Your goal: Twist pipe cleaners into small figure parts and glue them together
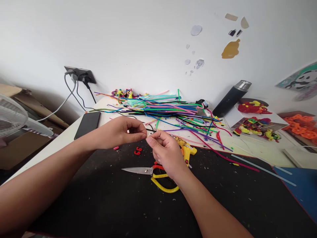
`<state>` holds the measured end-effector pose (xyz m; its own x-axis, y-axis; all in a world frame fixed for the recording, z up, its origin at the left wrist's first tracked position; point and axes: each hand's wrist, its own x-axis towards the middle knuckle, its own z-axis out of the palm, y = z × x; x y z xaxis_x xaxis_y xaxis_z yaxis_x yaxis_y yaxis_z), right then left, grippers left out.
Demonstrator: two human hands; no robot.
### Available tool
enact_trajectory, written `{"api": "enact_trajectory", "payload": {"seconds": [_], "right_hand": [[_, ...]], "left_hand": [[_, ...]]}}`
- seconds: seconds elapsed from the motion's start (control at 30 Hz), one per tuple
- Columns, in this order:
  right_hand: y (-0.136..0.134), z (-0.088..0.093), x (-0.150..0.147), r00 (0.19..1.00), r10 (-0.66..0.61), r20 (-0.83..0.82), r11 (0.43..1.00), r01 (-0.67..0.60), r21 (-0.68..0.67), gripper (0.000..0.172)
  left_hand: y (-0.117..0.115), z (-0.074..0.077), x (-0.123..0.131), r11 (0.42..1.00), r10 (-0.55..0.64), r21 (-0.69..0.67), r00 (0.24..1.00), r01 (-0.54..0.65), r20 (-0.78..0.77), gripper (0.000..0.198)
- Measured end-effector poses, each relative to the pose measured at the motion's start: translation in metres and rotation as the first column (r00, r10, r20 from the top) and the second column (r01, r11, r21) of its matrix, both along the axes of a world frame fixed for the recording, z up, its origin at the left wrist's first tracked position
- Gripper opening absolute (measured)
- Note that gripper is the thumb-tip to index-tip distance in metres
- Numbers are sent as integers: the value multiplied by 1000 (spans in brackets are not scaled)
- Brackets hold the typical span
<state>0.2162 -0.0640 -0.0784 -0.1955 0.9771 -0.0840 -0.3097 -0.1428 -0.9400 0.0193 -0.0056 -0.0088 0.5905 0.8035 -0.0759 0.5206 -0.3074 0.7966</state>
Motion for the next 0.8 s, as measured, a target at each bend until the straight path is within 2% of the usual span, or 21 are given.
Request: {"api": "enact_trajectory", "payload": {"seconds": [0.23,0.43,0.6,0.8], "right_hand": [[-1,4,0,998,15,-65,999,-18,-41,43],[-3,11,1,991,44,-126,996,-54,-74,44],[-2,10,1,989,30,-141,995,-43,-88,45],[-2,7,2,987,31,-156,995,-45,-89,42]], "left_hand": [[0,1,7,996,9,-84,995,0,96,35],[3,-2,7,990,-3,-138,985,27,173,32],[9,-9,3,988,-10,-145,971,46,239,32],[14,-5,-3,995,9,-96,976,12,216,36]]}}
